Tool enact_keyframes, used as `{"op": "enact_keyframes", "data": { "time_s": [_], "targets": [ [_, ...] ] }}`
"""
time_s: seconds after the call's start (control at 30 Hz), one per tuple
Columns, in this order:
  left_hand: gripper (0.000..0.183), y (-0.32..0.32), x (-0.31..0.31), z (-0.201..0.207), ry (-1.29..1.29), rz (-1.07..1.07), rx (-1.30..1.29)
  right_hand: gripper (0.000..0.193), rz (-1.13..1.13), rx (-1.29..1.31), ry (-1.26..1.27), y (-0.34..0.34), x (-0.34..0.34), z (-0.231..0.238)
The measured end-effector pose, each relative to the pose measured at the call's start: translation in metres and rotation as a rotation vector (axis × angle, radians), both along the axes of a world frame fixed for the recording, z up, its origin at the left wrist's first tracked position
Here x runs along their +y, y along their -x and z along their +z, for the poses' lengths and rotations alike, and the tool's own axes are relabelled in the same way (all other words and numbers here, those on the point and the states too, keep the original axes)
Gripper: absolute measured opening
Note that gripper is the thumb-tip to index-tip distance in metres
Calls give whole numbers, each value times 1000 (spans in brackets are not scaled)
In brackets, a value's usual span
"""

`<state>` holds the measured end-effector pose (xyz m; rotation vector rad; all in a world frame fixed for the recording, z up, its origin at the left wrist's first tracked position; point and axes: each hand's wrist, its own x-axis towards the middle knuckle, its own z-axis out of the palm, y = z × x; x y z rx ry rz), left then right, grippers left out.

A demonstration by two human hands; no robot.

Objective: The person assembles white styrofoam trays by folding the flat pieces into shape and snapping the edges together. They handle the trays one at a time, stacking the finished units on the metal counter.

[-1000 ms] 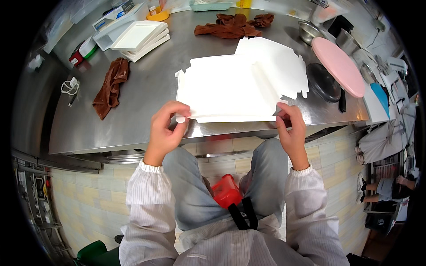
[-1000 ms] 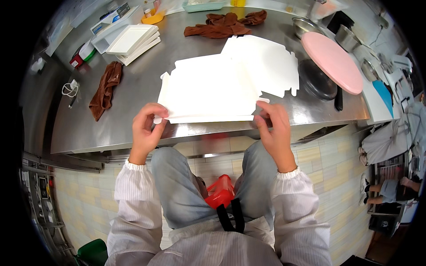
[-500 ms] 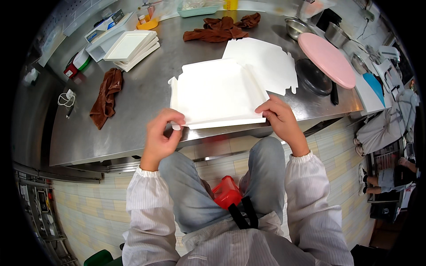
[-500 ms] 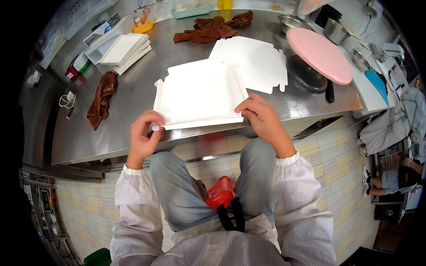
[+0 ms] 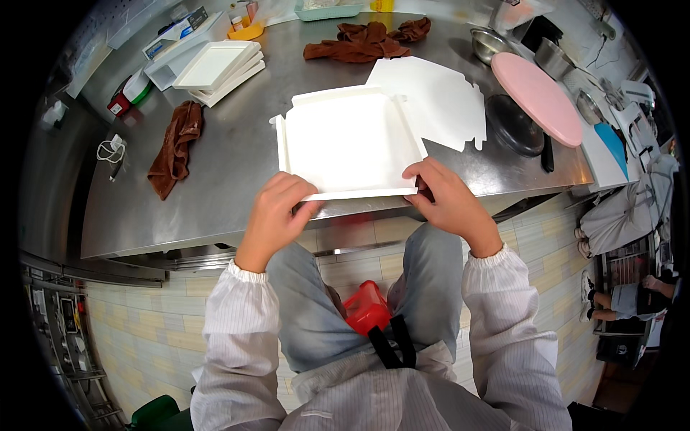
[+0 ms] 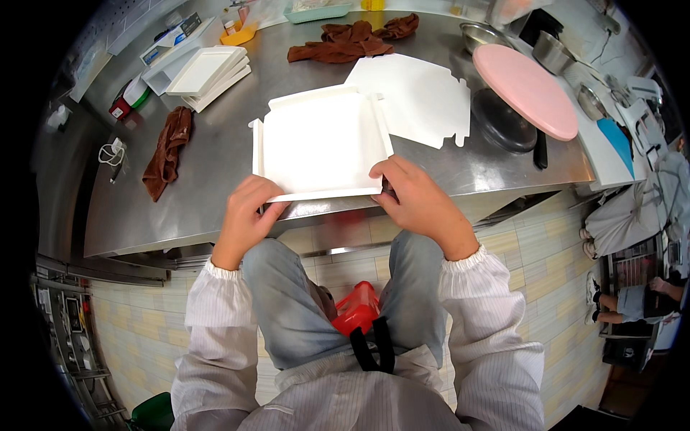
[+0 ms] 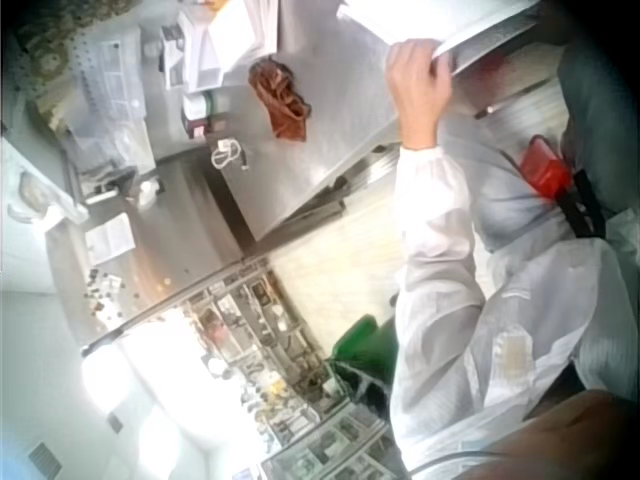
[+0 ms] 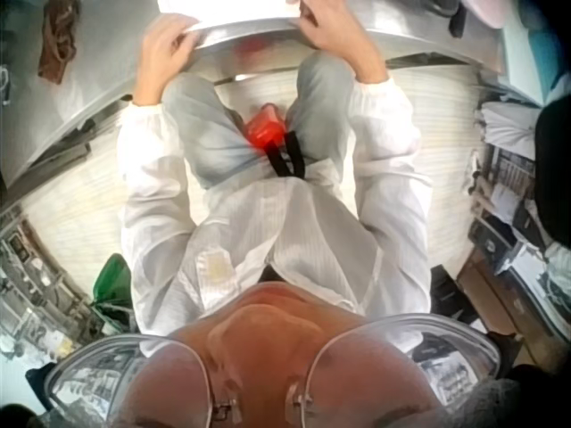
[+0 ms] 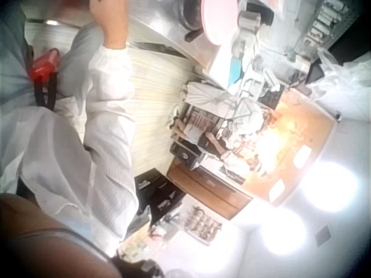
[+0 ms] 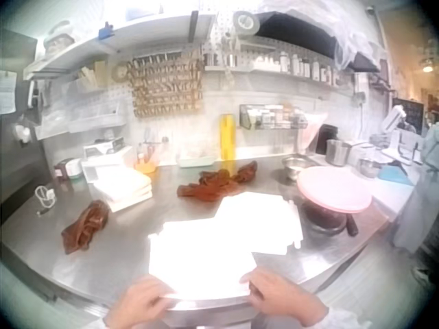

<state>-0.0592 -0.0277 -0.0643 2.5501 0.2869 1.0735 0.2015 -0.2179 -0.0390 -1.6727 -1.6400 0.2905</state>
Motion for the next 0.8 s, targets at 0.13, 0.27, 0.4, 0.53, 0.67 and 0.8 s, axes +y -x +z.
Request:
{"op": "enact_keyframes", "data": {
  "time_s": [0.13,0.27,0.4,0.53,0.67,0.8],
  "targets": [
    [15,-4,-7,4,158,142,84,15,-32,31,-81,-5,0,-13],
    [21,-16,-19,25,100,348,228,8,-59,-38,-155,-5,3,-15],
    [21,-32,-23,35,-14,401,339,15,-86,32,-101,-3,5,-12],
    [20,-56,-21,32,0,247,399,15,-159,33,-56,-2,11,-12],
    [18,-74,-19,28,139,139,355,20,-286,136,179,8,17,3],
    [17,-76,-13,19,165,125,286,45,-223,359,-106,2,11,-16]
  ]
}}
